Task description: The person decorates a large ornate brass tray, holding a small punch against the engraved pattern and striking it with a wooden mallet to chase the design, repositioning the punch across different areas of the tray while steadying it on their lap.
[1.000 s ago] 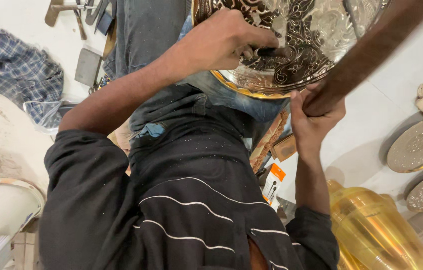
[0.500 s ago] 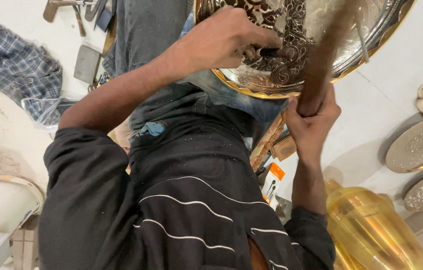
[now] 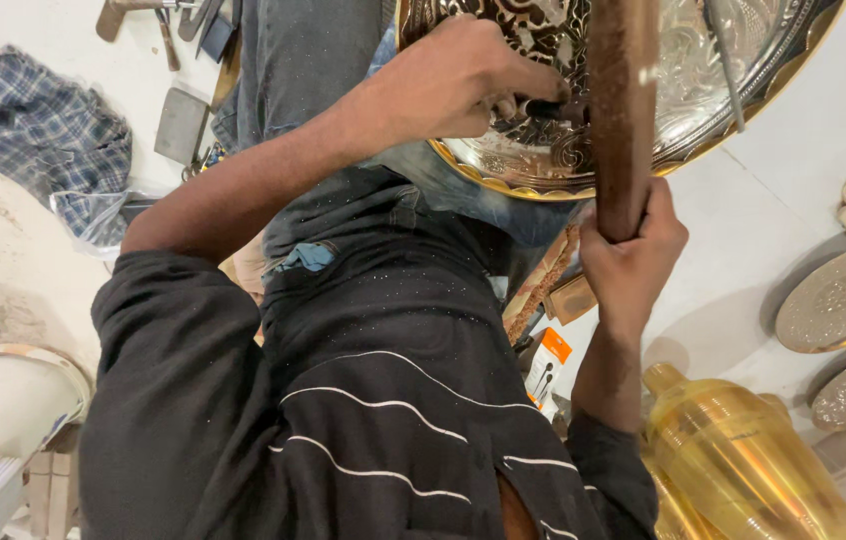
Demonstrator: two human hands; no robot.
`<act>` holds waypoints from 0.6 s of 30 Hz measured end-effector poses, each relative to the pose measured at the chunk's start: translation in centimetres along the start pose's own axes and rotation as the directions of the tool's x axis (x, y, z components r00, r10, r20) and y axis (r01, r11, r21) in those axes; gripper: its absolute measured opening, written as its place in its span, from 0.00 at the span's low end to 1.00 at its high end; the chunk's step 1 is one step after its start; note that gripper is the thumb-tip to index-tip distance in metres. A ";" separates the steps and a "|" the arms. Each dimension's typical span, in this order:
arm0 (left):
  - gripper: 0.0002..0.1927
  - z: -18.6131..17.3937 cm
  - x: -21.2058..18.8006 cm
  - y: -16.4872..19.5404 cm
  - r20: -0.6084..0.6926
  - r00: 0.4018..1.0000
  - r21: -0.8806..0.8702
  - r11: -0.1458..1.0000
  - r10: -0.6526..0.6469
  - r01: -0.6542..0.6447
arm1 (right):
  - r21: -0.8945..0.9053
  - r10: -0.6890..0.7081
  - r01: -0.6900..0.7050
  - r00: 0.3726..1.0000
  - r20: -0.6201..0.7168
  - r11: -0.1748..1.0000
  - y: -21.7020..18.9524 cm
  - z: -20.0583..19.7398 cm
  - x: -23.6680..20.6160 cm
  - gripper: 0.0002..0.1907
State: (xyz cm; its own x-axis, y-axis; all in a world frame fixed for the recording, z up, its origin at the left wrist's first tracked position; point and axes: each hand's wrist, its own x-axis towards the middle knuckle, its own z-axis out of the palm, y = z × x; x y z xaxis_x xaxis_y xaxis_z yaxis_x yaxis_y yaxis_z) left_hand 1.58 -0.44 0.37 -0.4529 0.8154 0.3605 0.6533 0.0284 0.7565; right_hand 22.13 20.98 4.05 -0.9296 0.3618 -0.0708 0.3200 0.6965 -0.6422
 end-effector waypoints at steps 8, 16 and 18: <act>0.33 0.0 0.0 0.0 0.000 1.000 -0.004 1.000 0.024 -0.024 | 0.431 0.121 -0.082 0.991 -0.063 0.899 -0.2 0.8 -0.9 0.13; 0.32 0.3 0.0 0.0 -0.007 0.999 0.028 0.999 0.040 -0.040 | 0.327 0.183 -0.178 0.983 0.016 0.928 1.0 0.9 -1.6 0.14; 0.33 0.2 -0.1 0.0 0.040 0.999 0.030 1.000 -0.008 0.007 | 0.475 0.190 -0.206 0.978 0.082 0.856 1.4 1.4 -1.5 0.16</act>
State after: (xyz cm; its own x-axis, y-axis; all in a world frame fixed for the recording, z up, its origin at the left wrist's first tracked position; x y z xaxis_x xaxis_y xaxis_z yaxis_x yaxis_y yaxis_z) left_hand 1.77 -0.43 0.25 -0.4333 0.8376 0.3325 0.6684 0.0512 0.7421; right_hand 23.67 20.53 2.18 -0.8639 0.4351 -0.2539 0.3782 0.2272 -0.8974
